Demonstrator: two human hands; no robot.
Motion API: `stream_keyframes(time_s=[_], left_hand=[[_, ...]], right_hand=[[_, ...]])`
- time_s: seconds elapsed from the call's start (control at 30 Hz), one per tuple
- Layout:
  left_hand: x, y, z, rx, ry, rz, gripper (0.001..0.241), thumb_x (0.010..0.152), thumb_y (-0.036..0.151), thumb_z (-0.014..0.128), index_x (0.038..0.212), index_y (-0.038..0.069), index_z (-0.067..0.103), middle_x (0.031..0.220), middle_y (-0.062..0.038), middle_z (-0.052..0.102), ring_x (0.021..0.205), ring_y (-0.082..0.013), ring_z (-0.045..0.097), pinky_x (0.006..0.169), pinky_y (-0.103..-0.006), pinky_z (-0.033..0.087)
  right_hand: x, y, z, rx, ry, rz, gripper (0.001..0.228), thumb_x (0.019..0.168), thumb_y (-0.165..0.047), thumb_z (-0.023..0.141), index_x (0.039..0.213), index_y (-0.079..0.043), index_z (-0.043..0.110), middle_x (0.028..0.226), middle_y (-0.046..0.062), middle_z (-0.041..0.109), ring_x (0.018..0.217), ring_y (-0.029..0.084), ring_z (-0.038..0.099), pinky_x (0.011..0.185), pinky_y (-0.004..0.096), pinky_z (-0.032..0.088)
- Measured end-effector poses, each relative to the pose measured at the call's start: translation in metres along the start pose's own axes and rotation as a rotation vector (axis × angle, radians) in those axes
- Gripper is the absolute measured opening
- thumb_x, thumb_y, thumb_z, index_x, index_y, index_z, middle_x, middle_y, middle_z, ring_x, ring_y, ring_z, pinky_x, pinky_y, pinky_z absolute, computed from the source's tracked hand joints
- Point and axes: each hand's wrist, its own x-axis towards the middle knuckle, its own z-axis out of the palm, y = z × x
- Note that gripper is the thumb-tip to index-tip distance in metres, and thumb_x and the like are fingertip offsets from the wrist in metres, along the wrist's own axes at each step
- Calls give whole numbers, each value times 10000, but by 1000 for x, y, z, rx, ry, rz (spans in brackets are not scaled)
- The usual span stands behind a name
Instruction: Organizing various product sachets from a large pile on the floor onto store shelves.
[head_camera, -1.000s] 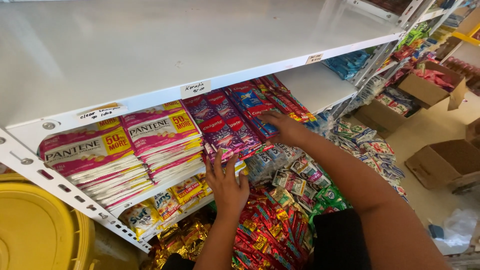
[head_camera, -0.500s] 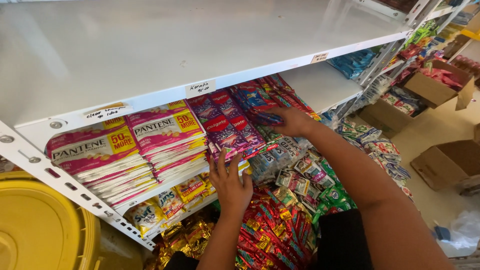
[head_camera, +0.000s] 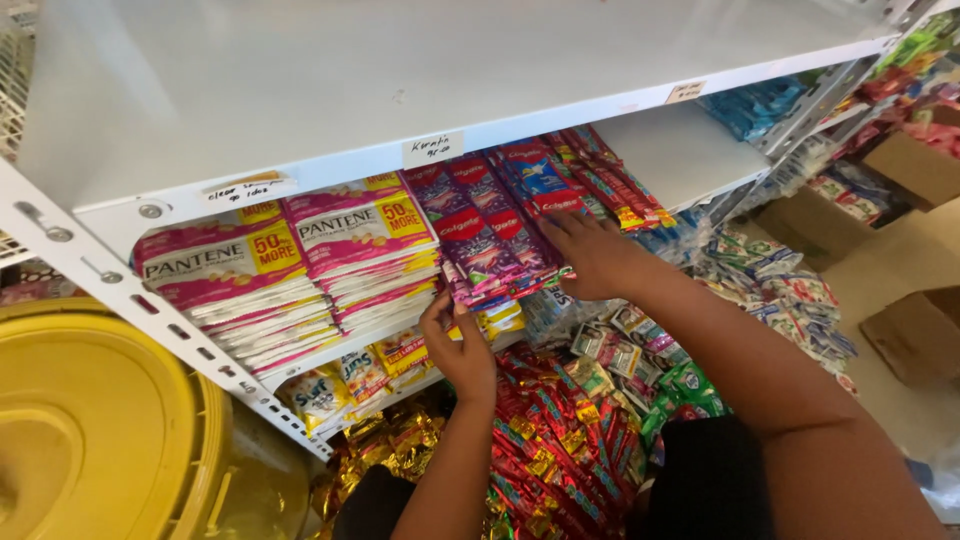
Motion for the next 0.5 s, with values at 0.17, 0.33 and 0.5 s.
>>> stream_keyframes(time_s=[0.17,0.33,0.5], left_hand=[[4,13,-6,1,12,-43,260,1034,181,578,1248,54,653,1268,-143,665,1135,-311,622,952,-395,498],[9,24,-11,153,-97,262,335,1070,176,513,1352,42,638,1386,-159,644,1333,-367,556,1133,-467,405],[13,23,-15,60,-192,214,371,1065,160,493,1390,36,623,1430,-177,627,1386,-381,548,1177,-490,389]], right_hand=[[0,-51,-16,326,251,-268,992,796,-470,799,1552,-53,311,1566,262,340,1445,433,346,1135,582,321],[27,-72,0,526,348,-407,938,783,-441,814,1519,-35,398,1560,256,398,1435,440,395,1134,540,374],[39,-73,-14,560,285,-351,839,793,-431,824,1465,-75,470,1501,235,493,1347,404,520,1076,466,477]])
